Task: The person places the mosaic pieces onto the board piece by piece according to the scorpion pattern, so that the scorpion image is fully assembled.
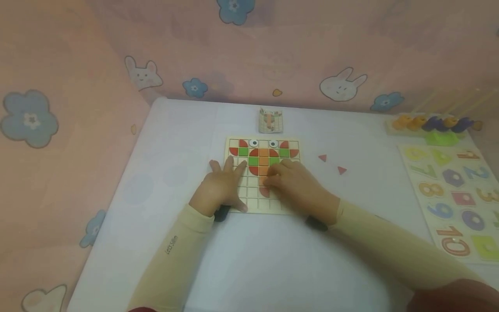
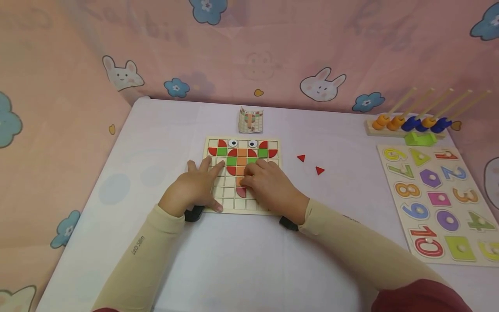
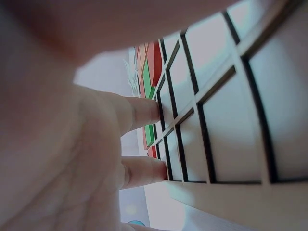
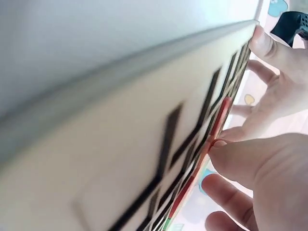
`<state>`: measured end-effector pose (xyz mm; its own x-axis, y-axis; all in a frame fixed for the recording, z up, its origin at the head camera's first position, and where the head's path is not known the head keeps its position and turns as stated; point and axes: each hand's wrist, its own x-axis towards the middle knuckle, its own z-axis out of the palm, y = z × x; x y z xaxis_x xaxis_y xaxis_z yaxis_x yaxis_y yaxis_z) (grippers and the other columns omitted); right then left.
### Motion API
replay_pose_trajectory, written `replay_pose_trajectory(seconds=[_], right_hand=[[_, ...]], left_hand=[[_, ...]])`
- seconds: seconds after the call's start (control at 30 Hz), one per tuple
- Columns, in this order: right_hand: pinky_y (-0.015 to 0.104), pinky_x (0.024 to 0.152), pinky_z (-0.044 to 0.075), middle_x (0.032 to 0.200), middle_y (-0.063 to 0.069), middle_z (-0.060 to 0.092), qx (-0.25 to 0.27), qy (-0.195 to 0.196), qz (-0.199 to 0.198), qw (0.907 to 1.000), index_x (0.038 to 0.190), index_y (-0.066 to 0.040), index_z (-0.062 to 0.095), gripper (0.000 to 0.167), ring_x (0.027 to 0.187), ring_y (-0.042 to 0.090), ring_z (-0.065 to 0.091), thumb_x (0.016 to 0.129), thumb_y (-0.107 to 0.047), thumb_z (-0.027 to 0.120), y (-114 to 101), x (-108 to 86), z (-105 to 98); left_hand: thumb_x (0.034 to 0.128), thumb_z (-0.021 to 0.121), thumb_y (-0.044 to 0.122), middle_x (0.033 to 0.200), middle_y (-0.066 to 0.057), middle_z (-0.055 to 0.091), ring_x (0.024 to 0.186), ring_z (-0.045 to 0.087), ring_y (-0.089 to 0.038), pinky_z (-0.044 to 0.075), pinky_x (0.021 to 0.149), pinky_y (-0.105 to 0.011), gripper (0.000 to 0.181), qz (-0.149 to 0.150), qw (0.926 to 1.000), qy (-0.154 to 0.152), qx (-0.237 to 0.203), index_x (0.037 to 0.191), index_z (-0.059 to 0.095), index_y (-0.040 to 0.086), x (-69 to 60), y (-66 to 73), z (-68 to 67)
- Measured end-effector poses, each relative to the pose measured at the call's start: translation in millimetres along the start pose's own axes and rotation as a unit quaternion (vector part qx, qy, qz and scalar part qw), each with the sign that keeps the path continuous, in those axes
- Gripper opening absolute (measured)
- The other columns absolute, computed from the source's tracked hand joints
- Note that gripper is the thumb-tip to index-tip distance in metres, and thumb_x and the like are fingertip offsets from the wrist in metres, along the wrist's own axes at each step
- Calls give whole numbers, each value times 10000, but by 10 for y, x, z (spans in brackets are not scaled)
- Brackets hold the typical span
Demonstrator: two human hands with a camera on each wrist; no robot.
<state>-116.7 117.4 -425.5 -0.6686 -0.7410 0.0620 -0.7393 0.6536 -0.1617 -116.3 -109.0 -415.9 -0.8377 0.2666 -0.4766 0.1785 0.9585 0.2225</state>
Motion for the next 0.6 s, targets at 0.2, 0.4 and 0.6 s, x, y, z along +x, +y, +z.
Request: replay_pose_trajectory(seconds=[0.2, 0.4, 0.6], right_hand=[[425, 930, 507, 1108, 44, 672, 155, 165, -19, 9997, 1076, -152, 804, 119, 1022, 281, 598, 983, -122, 735, 39, 50, 33], [484, 1042, 475, 1204, 44, 696, 697, 162, 1381, 9878, 1205, -138, 755, 220, 1163, 291, 591, 1017, -234, 694, 228, -8, -172], [587, 1152, 347, 1350, 143, 640, 925, 48, 2820, 9549, 1295, -77, 702, 299, 1330, 376, 472, 1065, -249, 617, 706, -276, -386]], left_hand=[[674, 994, 517, 1692, -211, 193, 1446, 201, -587, 590, 884, -478, 1331, -37, 10000, 59, 11, 1712, 220, 209, 1, -16, 8], [673, 994, 523, 1680, -203, 211, 1413, 227, -571, 597, 830, -455, 1333, 48, 10000, 69, 45, 1711, 221, 207, 11, -8, 15], [673, 994, 521, 1688, -210, 200, 1433, 209, -587, 597, 848, -479, 1330, 13, 10000, 52, 34, 1710, 224, 205, 4, -6, 8]])
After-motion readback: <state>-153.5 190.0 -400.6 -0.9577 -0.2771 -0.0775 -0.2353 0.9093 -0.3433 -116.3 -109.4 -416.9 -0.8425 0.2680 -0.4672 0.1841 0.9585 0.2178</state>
